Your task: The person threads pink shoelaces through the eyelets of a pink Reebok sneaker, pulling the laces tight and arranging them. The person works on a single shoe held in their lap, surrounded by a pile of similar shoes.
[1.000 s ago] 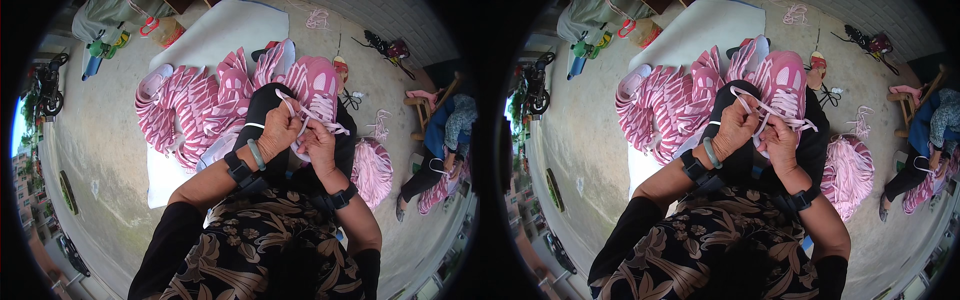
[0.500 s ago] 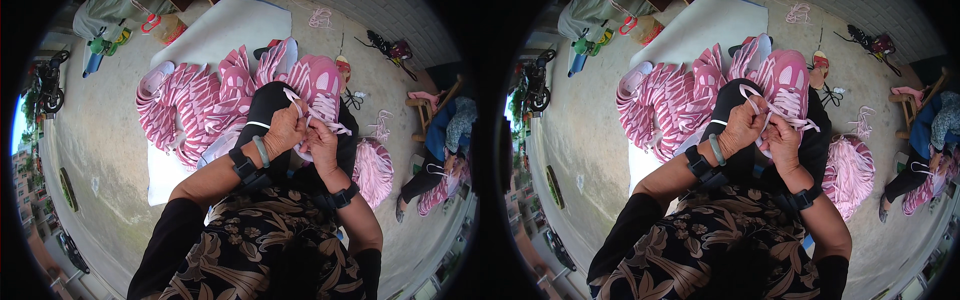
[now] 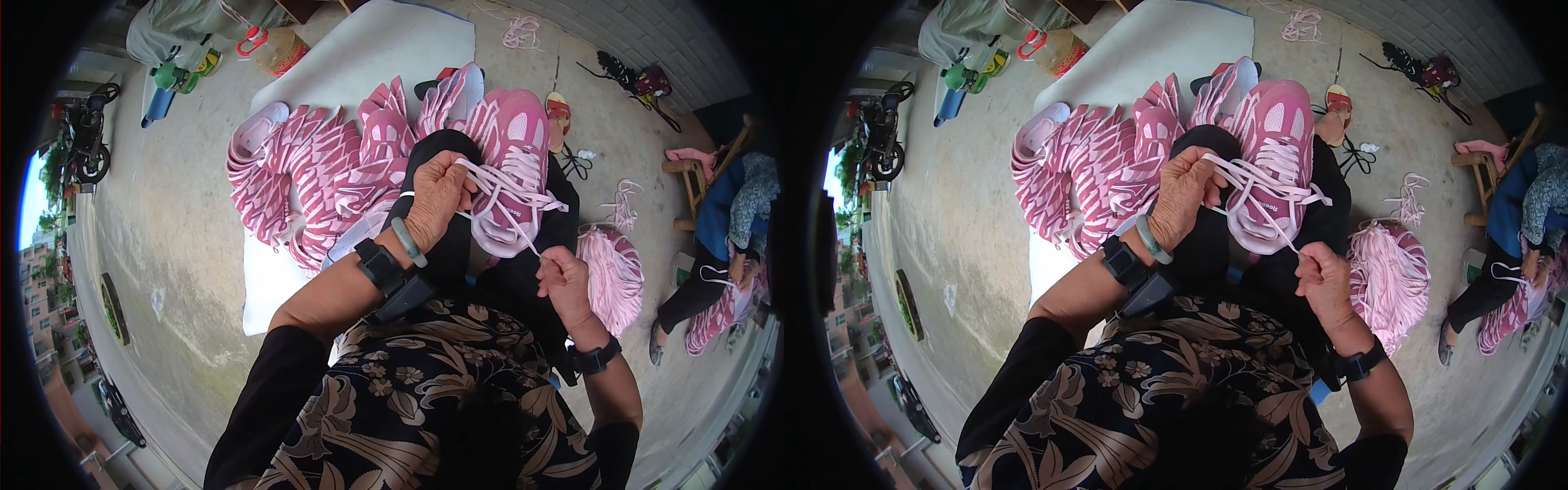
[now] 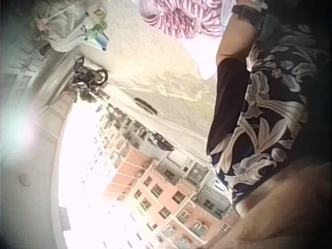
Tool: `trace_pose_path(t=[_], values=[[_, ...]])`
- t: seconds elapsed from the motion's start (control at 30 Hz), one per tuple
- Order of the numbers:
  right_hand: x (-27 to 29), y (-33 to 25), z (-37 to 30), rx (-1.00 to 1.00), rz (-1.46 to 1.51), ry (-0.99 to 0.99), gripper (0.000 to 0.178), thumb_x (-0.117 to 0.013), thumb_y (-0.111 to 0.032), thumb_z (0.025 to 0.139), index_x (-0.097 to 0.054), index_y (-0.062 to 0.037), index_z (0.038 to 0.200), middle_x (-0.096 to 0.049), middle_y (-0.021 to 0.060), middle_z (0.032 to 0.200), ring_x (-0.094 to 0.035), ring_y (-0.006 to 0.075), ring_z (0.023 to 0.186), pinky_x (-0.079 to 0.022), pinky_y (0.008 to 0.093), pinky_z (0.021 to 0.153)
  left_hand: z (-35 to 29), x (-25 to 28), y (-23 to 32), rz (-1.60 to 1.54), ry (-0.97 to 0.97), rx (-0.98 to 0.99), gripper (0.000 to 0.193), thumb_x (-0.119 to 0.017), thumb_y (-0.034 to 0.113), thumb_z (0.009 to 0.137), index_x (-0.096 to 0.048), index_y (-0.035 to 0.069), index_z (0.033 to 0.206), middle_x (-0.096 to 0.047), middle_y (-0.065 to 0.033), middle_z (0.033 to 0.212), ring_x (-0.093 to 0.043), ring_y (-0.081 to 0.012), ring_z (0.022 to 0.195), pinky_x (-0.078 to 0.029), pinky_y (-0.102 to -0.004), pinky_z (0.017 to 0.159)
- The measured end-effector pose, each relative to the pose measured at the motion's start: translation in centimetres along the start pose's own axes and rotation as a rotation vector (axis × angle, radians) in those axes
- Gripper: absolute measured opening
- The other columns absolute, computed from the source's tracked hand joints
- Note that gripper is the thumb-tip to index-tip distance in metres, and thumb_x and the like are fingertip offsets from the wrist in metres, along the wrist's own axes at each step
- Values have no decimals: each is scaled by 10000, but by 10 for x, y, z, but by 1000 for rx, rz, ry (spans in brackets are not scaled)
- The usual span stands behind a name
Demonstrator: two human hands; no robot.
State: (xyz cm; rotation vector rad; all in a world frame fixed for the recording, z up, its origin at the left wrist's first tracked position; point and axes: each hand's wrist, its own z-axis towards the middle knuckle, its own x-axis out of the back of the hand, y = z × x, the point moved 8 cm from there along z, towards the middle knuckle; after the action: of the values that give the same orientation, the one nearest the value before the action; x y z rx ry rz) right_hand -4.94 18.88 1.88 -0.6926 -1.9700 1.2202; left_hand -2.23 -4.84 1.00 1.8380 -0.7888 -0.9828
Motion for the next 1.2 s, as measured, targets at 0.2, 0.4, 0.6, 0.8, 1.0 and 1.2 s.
trace_pose_path(t=[0.2, 0.4, 0.6, 0.8, 1.0, 1.2], values=[[43, 36, -12, 93, -92, 155, 58, -587, -5, 779, -575, -9, 835, -559, 51, 677, -530, 97, 526, -437, 246, 481, -13, -10, -9, 379, 0, -4, 84, -510, 86, 878, -510, 39, 947, -536, -5, 670, -475, -51, 491, -398, -183, 455], [30, -36, 13, 430, -461, 386, 243, -672, -112, 712, -583, -31, 923, -582, 107, 845, -575, 251, 684, -461, 344, 609, -34, -56, 39, 598, -216, -528, 153, -570, -49, 793, -534, 6, 932, -523, 7, 697, -487, -45, 608, -401, -185, 540], [-4, -52, 32, 613, -607, 336, 424, -647, -120, 697, -514, 2, 1080, -573, 170, 936, -588, 331, 794, -485, 382, 672, -24, -96, -3, 956, -281, -456, 116, -522, -21, 766, -593, -4, 856, -570, -167, 642, -599, -253, 579, -467, -302, 549], [-6, -36, 34, 619, -493, 365, 359, -578, -76, 728, -519, 7, 1072, -573, 172, 916, -590, 337, 800, -491, 395, 691, -15, -84, -32, 863, -200, -237, 128, -508, 7, 800, -593, -17, 893, -592, -109, 639, -580, -168, 465, -472, -265, 439], [1, -27, 40, 586, -250, 299, 268, -534, -39, 742, -569, -16, 1007, -558, 158, 849, -570, 350, 752, -478, 399, 673, -14, -92, -40, 578, -156, 123, 134, -481, 22, 819, -592, -17, 883, -594, -84, 671, -556, -107, 440, -448, -236, 379], [2, -17, 43, 497, -114, 303, 411, -613, -57, 718, -497, -24, 1111, -574, 138, 820, -585, 292, 695, -488, 349, 626, 2, -87, -41, 890, -180, -12, 100, -482, 34, 817, -572, -1, 789, -576, -72, 601, -546, -120, 416, -425, -244, 346]])
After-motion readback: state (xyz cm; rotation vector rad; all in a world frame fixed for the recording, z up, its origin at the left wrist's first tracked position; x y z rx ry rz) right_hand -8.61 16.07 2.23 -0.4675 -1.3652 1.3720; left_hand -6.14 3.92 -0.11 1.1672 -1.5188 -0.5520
